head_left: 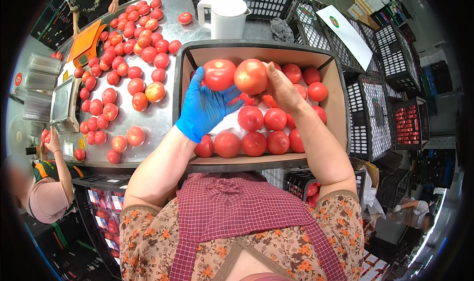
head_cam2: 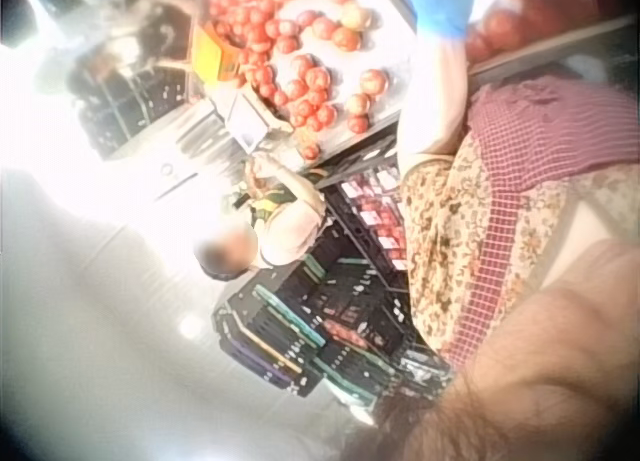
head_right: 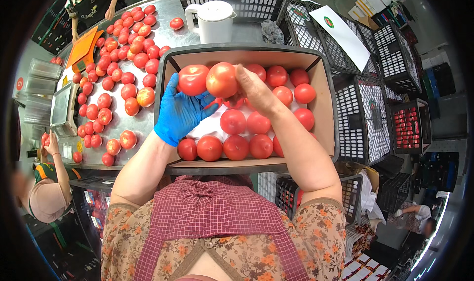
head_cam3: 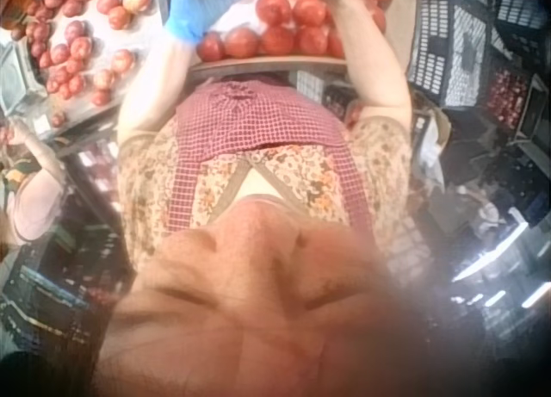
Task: The person sorts red tomatoes from a large pile on a metal table into a cardboard box lined with white paper. They handle the tomatoes by hand, picking them up and placing them into the box. The person also handles a black plastic crate filled with tomatoes, moving it to a different location.
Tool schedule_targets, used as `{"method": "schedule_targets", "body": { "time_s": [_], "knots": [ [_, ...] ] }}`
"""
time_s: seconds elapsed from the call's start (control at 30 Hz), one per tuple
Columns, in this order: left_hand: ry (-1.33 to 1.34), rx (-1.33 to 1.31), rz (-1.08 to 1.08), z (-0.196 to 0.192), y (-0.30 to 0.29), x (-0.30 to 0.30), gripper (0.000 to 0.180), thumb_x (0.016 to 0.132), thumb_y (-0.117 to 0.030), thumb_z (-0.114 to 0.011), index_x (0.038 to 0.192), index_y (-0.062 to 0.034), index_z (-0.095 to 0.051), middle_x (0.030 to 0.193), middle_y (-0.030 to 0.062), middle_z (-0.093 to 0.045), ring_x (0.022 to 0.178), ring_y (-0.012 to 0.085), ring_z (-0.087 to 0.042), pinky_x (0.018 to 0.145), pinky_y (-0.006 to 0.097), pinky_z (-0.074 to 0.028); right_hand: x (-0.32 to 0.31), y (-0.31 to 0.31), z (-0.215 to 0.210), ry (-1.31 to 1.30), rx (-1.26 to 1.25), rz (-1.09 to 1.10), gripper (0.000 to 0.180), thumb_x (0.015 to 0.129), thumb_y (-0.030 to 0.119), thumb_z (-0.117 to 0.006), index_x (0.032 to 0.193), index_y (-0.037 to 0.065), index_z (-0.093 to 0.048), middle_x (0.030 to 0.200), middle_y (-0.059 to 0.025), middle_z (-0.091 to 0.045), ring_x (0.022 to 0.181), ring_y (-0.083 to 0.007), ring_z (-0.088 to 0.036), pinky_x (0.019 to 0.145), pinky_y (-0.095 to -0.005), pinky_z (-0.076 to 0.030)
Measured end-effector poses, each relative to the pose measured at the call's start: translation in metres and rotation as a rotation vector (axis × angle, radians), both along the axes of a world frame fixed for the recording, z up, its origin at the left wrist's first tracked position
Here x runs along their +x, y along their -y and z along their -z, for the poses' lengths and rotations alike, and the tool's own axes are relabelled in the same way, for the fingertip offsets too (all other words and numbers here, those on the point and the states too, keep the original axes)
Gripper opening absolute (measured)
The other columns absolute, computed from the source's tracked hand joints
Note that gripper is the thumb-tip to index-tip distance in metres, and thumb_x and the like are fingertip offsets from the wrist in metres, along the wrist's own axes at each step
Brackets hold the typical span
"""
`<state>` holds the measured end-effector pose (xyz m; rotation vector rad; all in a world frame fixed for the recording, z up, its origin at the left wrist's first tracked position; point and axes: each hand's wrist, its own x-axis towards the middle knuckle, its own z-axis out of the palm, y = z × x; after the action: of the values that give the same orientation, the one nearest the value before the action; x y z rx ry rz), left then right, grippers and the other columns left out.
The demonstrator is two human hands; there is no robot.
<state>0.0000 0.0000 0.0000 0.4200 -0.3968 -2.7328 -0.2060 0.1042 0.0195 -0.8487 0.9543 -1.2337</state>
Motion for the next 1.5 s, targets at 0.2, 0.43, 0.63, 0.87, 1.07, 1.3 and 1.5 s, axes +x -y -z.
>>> {"method": "schedule_targets", "body": {
  "time_s": [0.2, 0.43, 0.63, 0.87, 1.07, 1.3, 1.5],
  "knots": [
    [-0.080, 0.278, -0.009, 0.001, -0.005, -0.001, 0.066, 0.090, -0.055, -0.054, 0.138, -0.0116, -0.043, 0.143, 0.0178, -0.043, 0.126, 0.0376, -0.049, 0.101, 0.063, -0.041, 0.028, -0.004, -0.012, -0.294, -0.045, 0.041, 0.054, 0.086, 0.024, -0.074, 0.128, 0.004, -0.048, 0.098, -0.0022, -0.063, 0.089, -0.0094, -0.060, 0.071, -0.0250, -0.048],
    [0.097, 0.106, 0.061, 0.002, -0.008, -0.003, 0.068, 0.089, -0.059, -0.054, 0.136, -0.0096, -0.047, 0.130, 0.0179, -0.055, 0.115, 0.0335, -0.058, 0.093, 0.055, -0.050, 0.009, 0.003, 0.007, -0.381, -0.184, 0.118, 0.044, 0.087, 0.033, -0.073, 0.115, 0.004, -0.056, 0.089, 0.0010, -0.056, 0.084, -0.0070, -0.054, 0.076, -0.0245, -0.046],
    [0.238, 0.130, 0.228, -0.002, -0.015, -0.003, 0.071, 0.088, -0.064, -0.053, 0.132, -0.0071, -0.051, 0.117, 0.0182, -0.063, 0.102, 0.0319, -0.065, 0.084, 0.053, -0.054, 0.012, 0.007, 0.019, -0.741, -0.246, 0.127, 0.073, 0.077, 0.036, -0.081, 0.135, 0.008, -0.048, 0.125, -0.0136, -0.051, 0.116, -0.0212, -0.052, 0.095, -0.0353, -0.048],
    [0.113, 0.115, 0.308, -0.004, -0.022, -0.007, 0.070, 0.093, -0.060, -0.047, 0.139, -0.0071, -0.045, 0.125, 0.0190, -0.059, 0.106, 0.0324, -0.062, 0.085, 0.051, -0.054, 0.006, 0.004, 0.004, -0.631, -0.126, 0.227, 0.049, 0.073, 0.013, -0.077, 0.118, 0.006, -0.058, 0.112, -0.0077, -0.061, 0.105, -0.0170, -0.059, 0.091, -0.0320, -0.051],
    [0.145, 0.151, 0.273, 0.004, -0.016, -0.006, 0.066, 0.093, -0.056, -0.049, 0.137, -0.0059, -0.047, 0.127, 0.0209, -0.058, 0.105, 0.0335, -0.063, 0.087, 0.045, -0.055, -0.014, -0.067, -0.069, -0.358, -0.247, 0.805, 0.049, 0.074, 0.016, -0.067, 0.120, 0.003, -0.055, 0.113, -0.0126, -0.060, 0.102, -0.0212, -0.061, 0.088, -0.0336, -0.052],
    [0.104, 0.184, 0.330, 0.000, -0.016, -0.010, 0.064, 0.094, -0.053, -0.049, 0.137, -0.0063, -0.046, 0.126, 0.0230, -0.058, 0.099, 0.0350, -0.066, 0.075, 0.043, -0.060, -0.063, -0.320, 0.029, -0.546, -0.102, 1.647, 0.049, 0.087, 0.022, -0.064, 0.127, -0.001, -0.049, 0.123, -0.0154, -0.052, 0.105, -0.0258, -0.057, 0.083, -0.0373, -0.052],
    [0.227, 0.102, 0.288, -0.001, -0.023, -0.011, 0.059, 0.096, -0.050, -0.048, 0.133, -0.0043, -0.048, 0.116, 0.0220, -0.062, 0.089, 0.0330, -0.069, 0.064, 0.042, -0.063, -0.032, -0.499, 0.159, -0.967, 0.644, 1.585, 0.042, 0.085, 0.019, -0.073, 0.118, -0.001, -0.055, 0.111, -0.0112, -0.060, 0.098, -0.0201, -0.058, 0.088, -0.0336, -0.048]
  ]
}}
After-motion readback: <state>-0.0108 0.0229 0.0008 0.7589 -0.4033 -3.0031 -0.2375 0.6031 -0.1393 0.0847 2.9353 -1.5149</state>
